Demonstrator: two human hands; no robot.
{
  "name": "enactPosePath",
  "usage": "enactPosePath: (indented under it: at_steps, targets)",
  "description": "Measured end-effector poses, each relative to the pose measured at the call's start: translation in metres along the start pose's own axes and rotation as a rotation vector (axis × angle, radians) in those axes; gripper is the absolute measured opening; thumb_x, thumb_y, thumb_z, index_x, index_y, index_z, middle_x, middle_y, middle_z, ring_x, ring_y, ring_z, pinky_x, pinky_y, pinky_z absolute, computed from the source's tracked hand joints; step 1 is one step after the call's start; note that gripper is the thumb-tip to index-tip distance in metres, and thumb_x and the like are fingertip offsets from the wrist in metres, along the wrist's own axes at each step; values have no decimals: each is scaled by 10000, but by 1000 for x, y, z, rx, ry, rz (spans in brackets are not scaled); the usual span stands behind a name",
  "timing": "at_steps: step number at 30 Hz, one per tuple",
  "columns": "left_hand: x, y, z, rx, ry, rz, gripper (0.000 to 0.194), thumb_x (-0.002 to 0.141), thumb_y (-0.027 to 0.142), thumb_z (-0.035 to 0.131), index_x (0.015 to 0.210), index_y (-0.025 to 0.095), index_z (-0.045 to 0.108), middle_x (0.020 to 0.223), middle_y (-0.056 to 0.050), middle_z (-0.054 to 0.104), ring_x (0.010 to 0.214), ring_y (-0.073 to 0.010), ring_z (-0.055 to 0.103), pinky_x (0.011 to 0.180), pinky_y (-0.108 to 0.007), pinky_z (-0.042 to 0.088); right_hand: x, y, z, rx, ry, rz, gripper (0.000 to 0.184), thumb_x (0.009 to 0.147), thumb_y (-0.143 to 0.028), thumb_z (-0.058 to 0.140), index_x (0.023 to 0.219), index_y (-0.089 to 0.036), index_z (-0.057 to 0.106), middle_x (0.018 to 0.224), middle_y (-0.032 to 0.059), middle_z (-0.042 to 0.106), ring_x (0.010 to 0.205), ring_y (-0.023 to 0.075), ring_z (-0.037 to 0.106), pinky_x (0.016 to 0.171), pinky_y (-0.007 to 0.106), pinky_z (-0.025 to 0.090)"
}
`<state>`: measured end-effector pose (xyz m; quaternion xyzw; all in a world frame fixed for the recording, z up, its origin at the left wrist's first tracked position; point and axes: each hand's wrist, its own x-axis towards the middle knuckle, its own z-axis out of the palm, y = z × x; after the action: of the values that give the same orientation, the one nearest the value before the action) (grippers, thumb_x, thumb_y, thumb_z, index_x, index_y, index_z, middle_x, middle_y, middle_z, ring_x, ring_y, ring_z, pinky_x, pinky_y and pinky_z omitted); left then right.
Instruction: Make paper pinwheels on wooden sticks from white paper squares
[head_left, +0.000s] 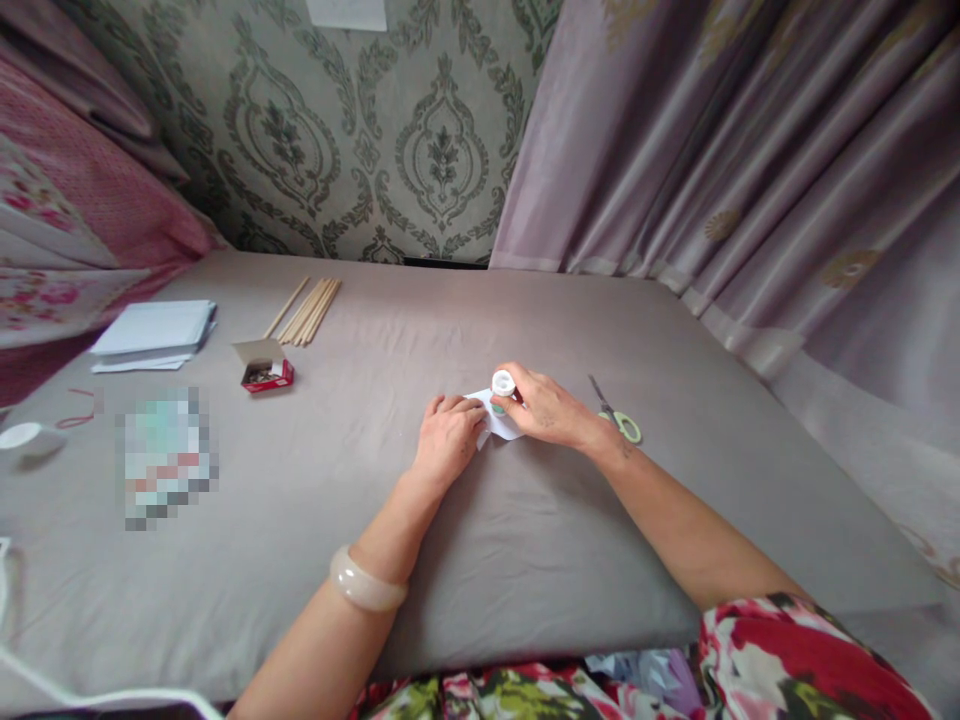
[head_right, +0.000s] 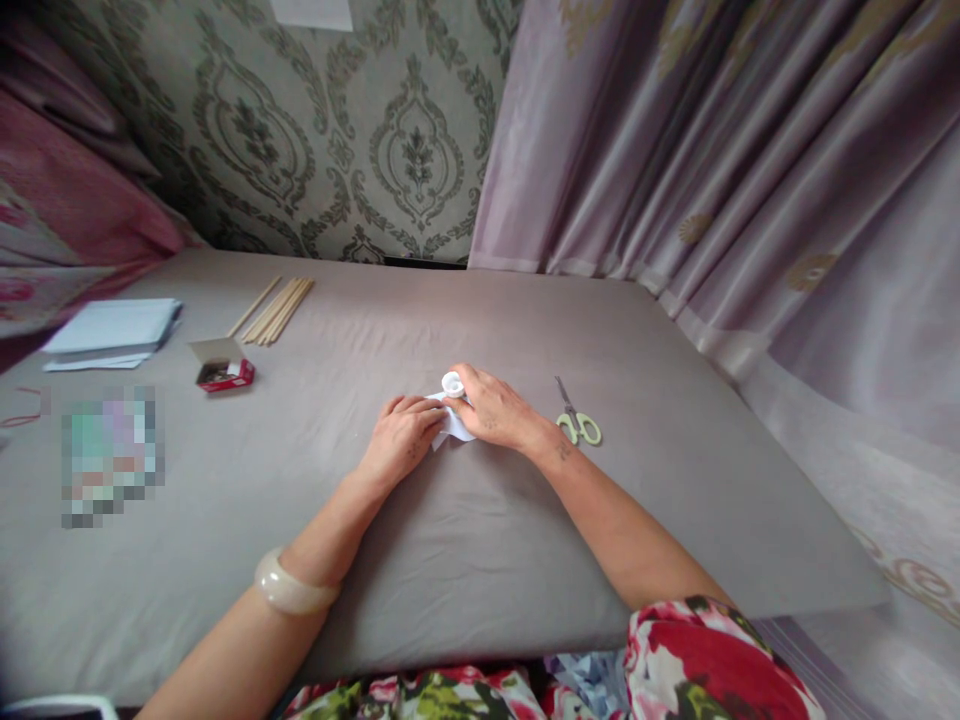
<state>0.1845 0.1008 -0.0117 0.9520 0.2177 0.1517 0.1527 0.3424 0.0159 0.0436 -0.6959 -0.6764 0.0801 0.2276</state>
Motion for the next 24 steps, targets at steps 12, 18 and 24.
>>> enactPosePath:
  at_steps: [12, 18, 24]
  targets:
    - [1, -1, 0, -62, -12, -23, 260, 914, 196, 444, 1024, 252, 673, 1204, -34, 676, 1145, -226, 557, 1071, -473, 258, -4, 18, -12, 545, 321, 219, 185, 815, -336, 632, 914, -194, 565, 784, 8, 680, 568, 105, 530, 540, 221, 401]
    - [2, -4, 2, -143, 2, -52, 308, 816, 71, 444, 940, 251, 662, 1163, -29, 694, 1144, -215, 564, 1070, -508, 215, -18, 43, -9, 1435, 728, 557, 168, 770, -258, 706, 764, -181, 557, 643, -32, 626, 482, 68, 530, 424, 155, 458]
    - [1, 2, -9, -203, 36, -77, 295, 721, 65, 506, 904, 228, 670, 1166, -48, 672, 1117, -224, 550, 1017, -476, 267, -28, 52, 1, 1912, 730, 868, 132, 881, -138, 559, 753, -162, 538, 628, 9, 603, 538, 84, 600, 525, 158, 569]
